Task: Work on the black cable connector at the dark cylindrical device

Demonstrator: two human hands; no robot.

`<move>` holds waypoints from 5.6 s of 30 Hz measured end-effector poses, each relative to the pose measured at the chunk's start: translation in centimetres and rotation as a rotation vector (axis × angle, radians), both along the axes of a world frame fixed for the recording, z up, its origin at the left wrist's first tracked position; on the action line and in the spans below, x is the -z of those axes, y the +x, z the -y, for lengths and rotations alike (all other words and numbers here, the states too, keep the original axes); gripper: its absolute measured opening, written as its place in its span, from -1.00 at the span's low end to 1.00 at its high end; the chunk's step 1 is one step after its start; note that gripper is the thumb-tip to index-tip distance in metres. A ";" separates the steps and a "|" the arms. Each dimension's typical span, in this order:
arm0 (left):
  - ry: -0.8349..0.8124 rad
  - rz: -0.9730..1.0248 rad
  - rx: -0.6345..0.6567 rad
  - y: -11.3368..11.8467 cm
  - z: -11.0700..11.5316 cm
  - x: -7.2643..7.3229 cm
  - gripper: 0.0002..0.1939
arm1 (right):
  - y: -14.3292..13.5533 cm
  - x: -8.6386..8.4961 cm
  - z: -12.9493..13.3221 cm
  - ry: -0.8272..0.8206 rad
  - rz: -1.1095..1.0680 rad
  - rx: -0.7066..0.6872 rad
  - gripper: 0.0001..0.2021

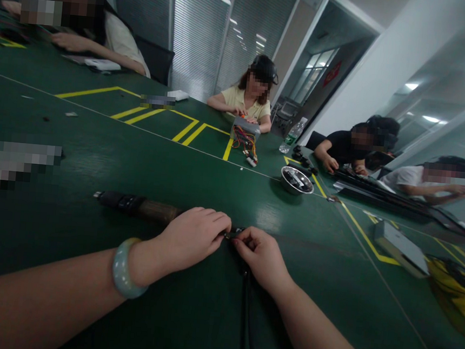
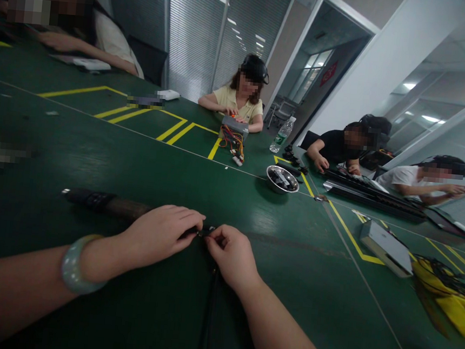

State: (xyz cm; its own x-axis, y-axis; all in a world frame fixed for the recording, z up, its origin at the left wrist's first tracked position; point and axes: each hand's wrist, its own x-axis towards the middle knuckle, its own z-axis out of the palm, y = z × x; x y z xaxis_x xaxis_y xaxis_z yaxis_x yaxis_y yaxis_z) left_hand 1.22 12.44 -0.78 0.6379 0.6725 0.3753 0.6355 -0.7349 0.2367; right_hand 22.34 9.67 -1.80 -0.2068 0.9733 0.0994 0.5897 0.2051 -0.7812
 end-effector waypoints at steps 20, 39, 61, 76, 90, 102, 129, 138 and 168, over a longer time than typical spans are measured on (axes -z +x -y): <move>-0.034 -0.010 -0.026 0.1 0.1 -0.3 -0.81 | -0.3 0.5 -0.2 0.067 0.111 0.030 -0.95; -0.005 -0.027 0.037 0.1 -0.1 -0.1 -0.91 | -0.2 0.2 -0.2 0.040 0.075 0.021 -0.92; 0.014 -0.011 0.065 0.0 0.0 -0.3 -0.85 | -0.2 0.0 -0.1 0.030 0.069 0.010 -0.93; -0.005 -0.022 0.025 0.0 0.0 -0.3 -0.89 | -0.3 -0.2 -0.2 0.038 0.090 0.003 -0.93; -0.028 -0.007 0.016 0.0 0.0 -0.2 -0.93 | -0.1 0.0 -0.2 0.028 0.083 0.008 -0.93; 0.030 0.009 0.080 -0.2 -0.2 0.2 -0.84 | -0.2 0.2 -0.2 0.035 0.083 0.010 -0.93; -0.023 -0.007 0.044 -0.1 -0.3 0.1 -0.89 | 0.0 0.4 -0.3 0.007 0.072 -0.010 -0.91; -0.040 0.008 0.022 -0.1 0.1 -0.3 -0.80 | -0.1 0.0 -0.2 0.021 0.088 -0.004 -0.93; -0.018 -0.029 0.019 -0.1 -0.1 0.1 -0.90 | -0.1 0.5 -0.3 0.004 0.064 -0.004 -0.93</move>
State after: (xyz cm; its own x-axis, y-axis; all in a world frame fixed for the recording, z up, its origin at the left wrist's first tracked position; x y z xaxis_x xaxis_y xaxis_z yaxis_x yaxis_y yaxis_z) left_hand 1.14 12.59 -0.91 0.6611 0.6666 0.3444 0.6281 -0.7427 0.2320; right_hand 22.28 10.00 -2.27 -0.2169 0.9721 0.0893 0.6375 0.2103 -0.7411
